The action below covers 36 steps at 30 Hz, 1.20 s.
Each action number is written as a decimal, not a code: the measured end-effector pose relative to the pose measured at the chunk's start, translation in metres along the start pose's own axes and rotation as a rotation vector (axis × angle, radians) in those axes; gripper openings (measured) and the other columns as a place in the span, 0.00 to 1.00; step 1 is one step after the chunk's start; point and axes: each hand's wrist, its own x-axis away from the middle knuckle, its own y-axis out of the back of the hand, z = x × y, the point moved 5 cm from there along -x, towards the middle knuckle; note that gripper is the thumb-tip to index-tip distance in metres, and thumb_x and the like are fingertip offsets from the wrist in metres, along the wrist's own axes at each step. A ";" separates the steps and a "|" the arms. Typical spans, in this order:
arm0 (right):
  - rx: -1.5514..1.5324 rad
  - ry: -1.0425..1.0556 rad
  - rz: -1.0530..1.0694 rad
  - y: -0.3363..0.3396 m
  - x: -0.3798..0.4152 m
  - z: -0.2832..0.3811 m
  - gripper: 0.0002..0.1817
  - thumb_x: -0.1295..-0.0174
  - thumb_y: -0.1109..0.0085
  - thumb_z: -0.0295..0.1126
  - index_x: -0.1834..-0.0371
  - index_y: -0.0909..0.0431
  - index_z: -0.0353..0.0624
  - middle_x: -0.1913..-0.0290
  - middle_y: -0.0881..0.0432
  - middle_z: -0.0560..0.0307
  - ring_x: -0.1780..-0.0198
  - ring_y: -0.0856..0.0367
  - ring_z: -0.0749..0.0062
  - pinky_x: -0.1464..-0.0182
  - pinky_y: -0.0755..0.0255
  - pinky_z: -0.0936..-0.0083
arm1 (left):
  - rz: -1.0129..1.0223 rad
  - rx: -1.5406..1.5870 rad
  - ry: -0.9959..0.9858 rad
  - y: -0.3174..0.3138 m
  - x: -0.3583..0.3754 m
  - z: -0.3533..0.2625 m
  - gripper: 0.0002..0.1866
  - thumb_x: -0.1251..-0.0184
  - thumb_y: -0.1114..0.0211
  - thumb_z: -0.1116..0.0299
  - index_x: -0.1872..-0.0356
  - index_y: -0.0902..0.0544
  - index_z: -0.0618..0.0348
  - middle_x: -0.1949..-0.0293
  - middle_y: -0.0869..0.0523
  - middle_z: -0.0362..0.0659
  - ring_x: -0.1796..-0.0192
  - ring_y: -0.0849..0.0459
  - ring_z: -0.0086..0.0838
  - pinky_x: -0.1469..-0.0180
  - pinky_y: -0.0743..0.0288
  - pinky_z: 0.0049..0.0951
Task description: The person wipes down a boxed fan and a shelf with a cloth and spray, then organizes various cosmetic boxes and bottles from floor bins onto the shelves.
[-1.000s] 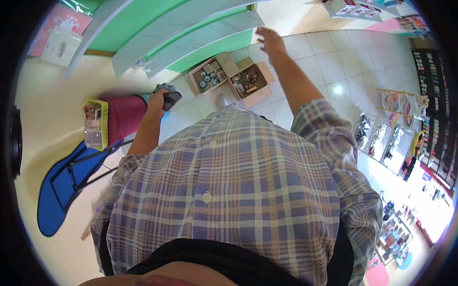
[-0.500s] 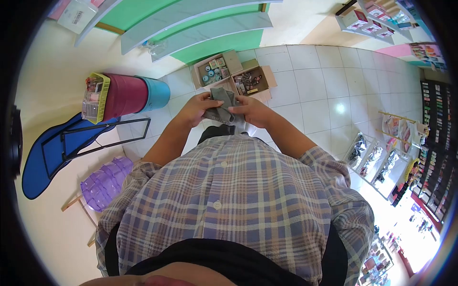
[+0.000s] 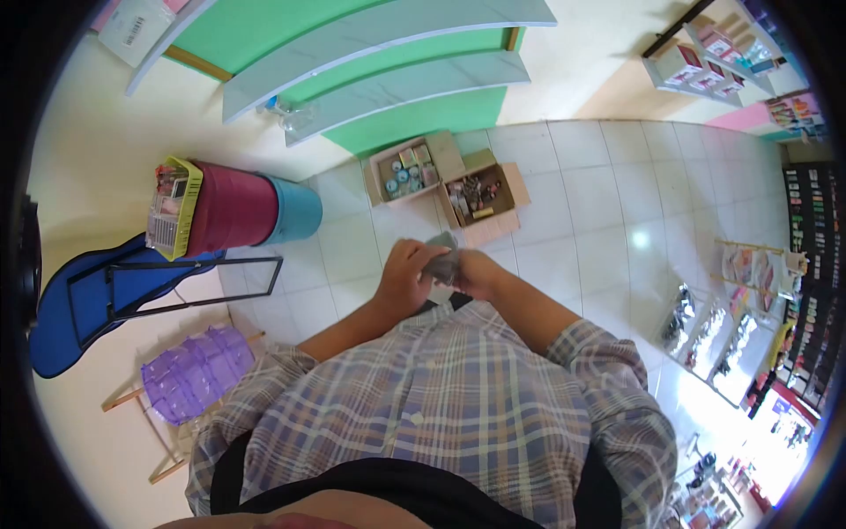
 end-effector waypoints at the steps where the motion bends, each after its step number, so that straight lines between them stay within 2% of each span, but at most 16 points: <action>1: -0.028 0.006 -0.004 0.002 0.006 0.004 0.16 0.27 0.60 0.40 0.48 0.25 0.46 0.54 0.18 0.57 0.59 0.17 0.71 0.57 0.20 0.71 | 0.011 0.045 0.028 -0.004 -0.001 -0.006 0.26 0.54 0.35 0.83 0.48 0.19 0.55 0.64 0.21 0.47 0.60 0.21 0.41 0.57 0.26 0.36; 2: -0.005 0.042 0.005 0.001 0.011 0.016 0.16 0.27 0.60 0.40 0.48 0.25 0.46 0.54 0.18 0.57 0.59 0.17 0.71 0.57 0.20 0.71 | -0.009 0.037 -0.010 0.001 -0.004 -0.015 0.26 0.54 0.35 0.83 0.48 0.19 0.55 0.64 0.21 0.47 0.60 0.21 0.41 0.57 0.26 0.36; 4: -0.126 0.020 -0.101 -0.004 0.037 0.041 0.19 0.26 0.60 0.45 0.46 0.25 0.45 0.54 0.18 0.57 0.54 0.18 0.69 0.52 0.21 0.70 | 0.099 0.365 0.361 -0.013 0.001 -0.007 0.24 0.40 0.35 0.76 0.40 0.23 0.57 0.56 0.17 0.46 0.55 0.18 0.36 0.50 0.25 0.32; 8: 0.097 0.042 -0.066 -0.012 0.054 0.073 0.21 0.31 0.46 0.47 0.47 0.23 0.39 0.52 0.18 0.53 0.50 0.18 0.66 0.45 0.22 0.65 | 0.196 0.540 0.345 -0.027 0.004 0.007 0.21 0.31 0.40 0.70 0.37 0.25 0.58 0.45 0.17 0.46 0.53 0.19 0.28 0.47 0.26 0.29; 11: 0.372 0.122 -0.040 -0.023 0.056 0.096 0.19 0.33 0.40 0.42 0.49 0.23 0.38 0.54 0.17 0.51 0.55 0.16 0.66 0.45 0.21 0.65 | 0.289 0.793 0.487 -0.041 0.004 0.032 0.21 0.31 0.39 0.69 0.38 0.24 0.56 0.49 0.16 0.43 0.53 0.19 0.27 0.49 0.26 0.26; 15: 0.428 0.098 -0.103 -0.011 0.042 0.107 0.17 0.34 0.39 0.40 0.50 0.22 0.39 0.60 0.16 0.56 0.63 0.15 0.69 0.50 0.20 0.69 | -0.028 0.806 0.730 -0.034 0.003 0.068 0.25 0.32 0.36 0.65 0.35 0.27 0.54 0.50 0.17 0.43 0.50 0.18 0.29 0.48 0.26 0.27; 17: 0.401 0.110 -0.039 -0.030 0.035 0.094 0.18 0.35 0.38 0.41 0.49 0.22 0.39 0.61 0.16 0.58 0.63 0.16 0.73 0.52 0.21 0.73 | -0.109 1.176 1.069 -0.028 0.028 0.064 0.25 0.30 0.37 0.64 0.34 0.30 0.51 0.52 0.19 0.39 0.54 0.19 0.27 0.52 0.29 0.20; 21: 0.763 0.217 -0.094 -0.076 0.047 0.104 0.21 0.35 0.38 0.44 0.46 0.22 0.40 0.58 0.18 0.61 0.54 0.21 0.79 0.49 0.26 0.76 | 0.092 1.220 0.904 -0.016 0.023 0.053 0.27 0.33 0.32 0.61 0.37 0.30 0.59 0.49 0.19 0.40 0.51 0.18 0.27 0.49 0.24 0.29; 25: 1.446 0.682 -0.161 -0.066 0.032 0.142 0.21 0.39 0.34 0.39 0.46 0.22 0.41 0.55 0.16 0.57 0.54 0.19 0.77 0.52 0.26 0.77 | 0.029 0.985 0.786 0.004 0.006 0.090 0.25 0.41 0.26 0.62 0.44 0.20 0.59 0.57 0.14 0.40 0.56 0.16 0.25 0.53 0.22 0.28; 26: 1.368 0.773 -0.084 -0.048 0.030 0.158 0.19 0.39 0.34 0.35 0.47 0.21 0.40 0.54 0.15 0.57 0.52 0.19 0.76 0.49 0.26 0.78 | 0.008 0.933 0.757 0.001 -0.002 0.118 0.24 0.43 0.25 0.63 0.47 0.19 0.60 0.59 0.14 0.40 0.57 0.16 0.24 0.54 0.22 0.27; 27: 1.271 0.824 -0.204 -0.014 0.025 0.172 0.14 0.39 0.39 0.35 0.50 0.18 0.52 0.52 0.16 0.51 0.50 0.18 0.69 0.45 0.26 0.72 | 0.036 0.866 0.777 -0.002 -0.005 0.149 0.25 0.44 0.24 0.62 0.46 0.19 0.61 0.58 0.13 0.41 0.57 0.16 0.24 0.53 0.23 0.28; 28: 1.078 0.537 -0.608 0.001 0.047 0.184 0.13 0.37 0.39 0.36 0.50 0.18 0.51 0.56 0.15 0.54 0.54 0.18 0.74 0.50 0.25 0.75 | 0.061 0.799 0.790 -0.006 -0.005 0.182 0.27 0.45 0.24 0.62 0.45 0.19 0.62 0.58 0.13 0.42 0.58 0.16 0.25 0.53 0.23 0.28; 29: 1.021 0.786 -0.727 0.010 0.069 0.199 0.14 0.36 0.39 0.37 0.49 0.19 0.47 0.58 0.14 0.58 0.59 0.19 0.77 0.57 0.24 0.75 | 0.015 0.754 0.806 -0.011 -0.005 0.212 0.21 0.43 0.26 0.66 0.50 0.19 0.62 0.61 0.14 0.40 0.61 0.16 0.24 0.57 0.23 0.28; 31: 0.562 0.898 -0.903 0.064 0.154 0.209 0.15 0.37 0.37 0.42 0.54 0.19 0.47 0.57 0.14 0.62 0.62 0.22 0.77 0.61 0.29 0.76 | -0.010 0.712 0.784 -0.033 -0.014 0.228 0.14 0.40 0.28 0.69 0.55 0.18 0.63 0.64 0.14 0.39 0.65 0.17 0.23 0.61 0.23 0.27; 33: 0.281 0.908 -1.106 0.097 0.199 0.193 0.15 0.38 0.37 0.46 0.55 0.20 0.50 0.58 0.15 0.64 0.60 0.23 0.77 0.59 0.32 0.78 | 0.133 0.825 1.219 -0.048 0.015 0.275 0.11 0.44 0.25 0.66 0.64 0.18 0.57 0.72 0.18 0.37 0.75 0.24 0.22 0.77 0.36 0.26; 36: 0.142 0.874 -1.265 0.128 0.225 0.157 0.19 0.36 0.40 0.49 0.52 0.21 0.49 0.54 0.16 0.62 0.56 0.24 0.76 0.59 0.34 0.77 | 0.070 0.724 1.533 -0.044 0.052 0.309 0.10 0.42 0.27 0.67 0.74 0.21 0.55 0.79 0.23 0.35 0.83 0.34 0.22 0.83 0.49 0.27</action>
